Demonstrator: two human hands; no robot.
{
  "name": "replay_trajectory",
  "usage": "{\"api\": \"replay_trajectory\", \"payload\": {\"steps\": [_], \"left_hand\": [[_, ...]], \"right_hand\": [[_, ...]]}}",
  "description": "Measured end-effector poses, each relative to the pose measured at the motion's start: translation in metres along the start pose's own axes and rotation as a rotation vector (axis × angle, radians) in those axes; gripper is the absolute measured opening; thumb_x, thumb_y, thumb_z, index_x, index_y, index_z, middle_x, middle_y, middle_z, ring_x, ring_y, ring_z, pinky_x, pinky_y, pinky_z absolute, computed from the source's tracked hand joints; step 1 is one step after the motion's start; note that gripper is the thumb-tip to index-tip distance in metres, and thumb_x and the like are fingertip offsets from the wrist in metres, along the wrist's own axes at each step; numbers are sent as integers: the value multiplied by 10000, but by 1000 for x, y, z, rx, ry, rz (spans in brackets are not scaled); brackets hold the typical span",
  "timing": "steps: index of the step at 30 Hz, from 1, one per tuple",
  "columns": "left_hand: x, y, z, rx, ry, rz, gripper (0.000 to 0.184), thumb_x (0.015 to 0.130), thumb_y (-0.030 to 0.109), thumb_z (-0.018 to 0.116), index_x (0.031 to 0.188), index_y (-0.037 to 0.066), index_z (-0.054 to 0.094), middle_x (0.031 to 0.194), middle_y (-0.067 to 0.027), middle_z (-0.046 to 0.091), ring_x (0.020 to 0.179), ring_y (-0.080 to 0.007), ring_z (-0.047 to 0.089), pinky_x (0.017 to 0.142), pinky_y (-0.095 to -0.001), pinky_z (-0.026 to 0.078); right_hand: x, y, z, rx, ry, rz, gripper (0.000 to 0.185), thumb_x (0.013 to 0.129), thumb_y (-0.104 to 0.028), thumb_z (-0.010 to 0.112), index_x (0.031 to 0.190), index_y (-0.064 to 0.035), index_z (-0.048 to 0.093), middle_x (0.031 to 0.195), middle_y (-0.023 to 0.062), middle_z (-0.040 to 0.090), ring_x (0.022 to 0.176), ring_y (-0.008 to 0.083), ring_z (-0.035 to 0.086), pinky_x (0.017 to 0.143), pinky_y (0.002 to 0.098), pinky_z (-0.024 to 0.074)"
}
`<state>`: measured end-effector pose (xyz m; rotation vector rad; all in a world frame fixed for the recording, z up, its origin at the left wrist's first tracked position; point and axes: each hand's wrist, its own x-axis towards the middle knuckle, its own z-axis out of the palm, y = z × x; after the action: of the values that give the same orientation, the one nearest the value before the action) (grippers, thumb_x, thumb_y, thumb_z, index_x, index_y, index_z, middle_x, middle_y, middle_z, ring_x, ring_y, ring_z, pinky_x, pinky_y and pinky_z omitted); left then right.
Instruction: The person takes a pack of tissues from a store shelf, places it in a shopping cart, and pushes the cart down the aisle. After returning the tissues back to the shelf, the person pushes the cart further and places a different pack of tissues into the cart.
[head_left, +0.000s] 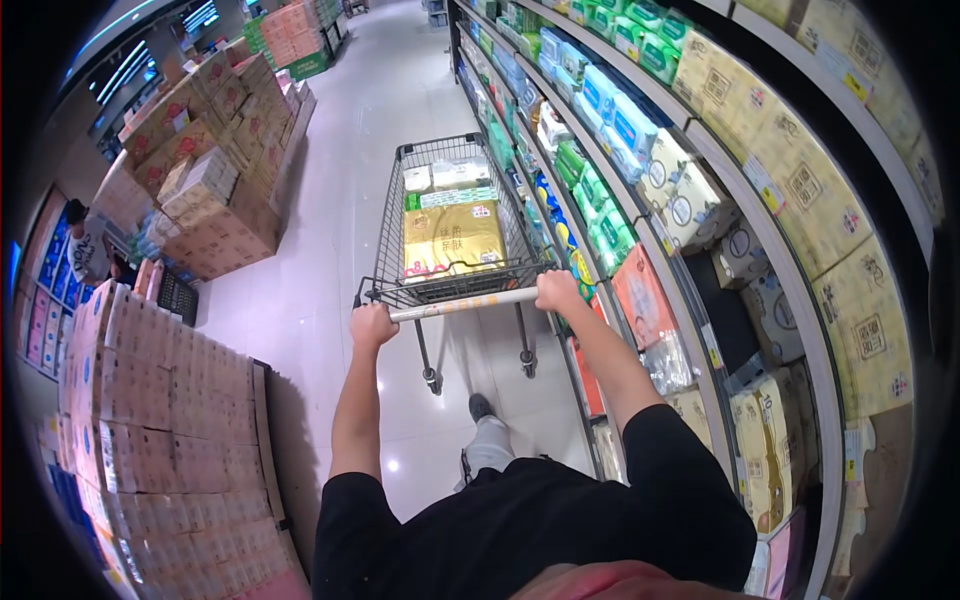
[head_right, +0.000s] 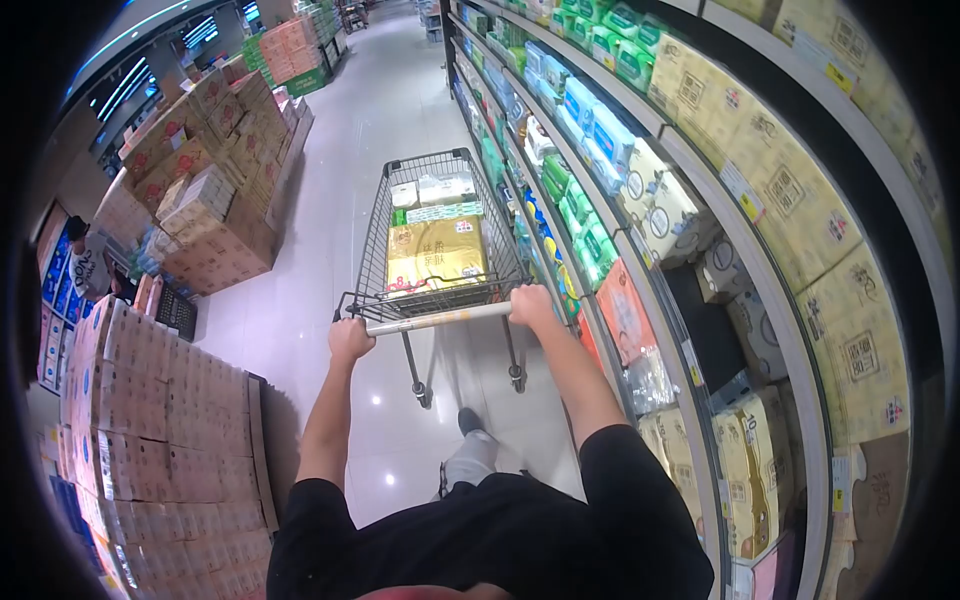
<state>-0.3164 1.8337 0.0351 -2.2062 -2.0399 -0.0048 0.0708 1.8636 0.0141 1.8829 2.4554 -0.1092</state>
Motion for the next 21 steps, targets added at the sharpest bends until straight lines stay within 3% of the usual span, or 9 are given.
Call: {"api": "replay_trajectory", "payload": {"steps": [9, 10, 21], "left_hand": [[120, -33, 15, -20, -54, 29, 183, 594, 217, 577, 675, 78, 665, 693, -145, 645, 656, -295, 638, 622, -383, 519], [132, -34, 15, -22, -72, 30, 185, 594, 213, 575, 678, 76, 665, 699, -144, 646, 663, -294, 639, 627, -382, 519], [224, -39, 19, -32, -100, 46, 182, 583, 213, 582, 663, 69, 662, 700, -146, 646, 649, -287, 640, 612, -377, 514]], "right_hand": [[108, 7, -13, 9, -32, 42, 215, 595, -197, 629, 755, -62, 677, 808, 132, 664, 776, 271, 655, 712, 364, 521], [120, 9, -13, 50, -56, 56, 255, 575, -204, 628, 766, -41, 675, 836, 168, 658, 797, 293, 647, 732, 381, 511], [215, 33, -18, 4, -86, 67, 225, 597, -201, 633, 770, -63, 675, 848, 151, 660, 815, 267, 650, 730, 355, 514]]}}
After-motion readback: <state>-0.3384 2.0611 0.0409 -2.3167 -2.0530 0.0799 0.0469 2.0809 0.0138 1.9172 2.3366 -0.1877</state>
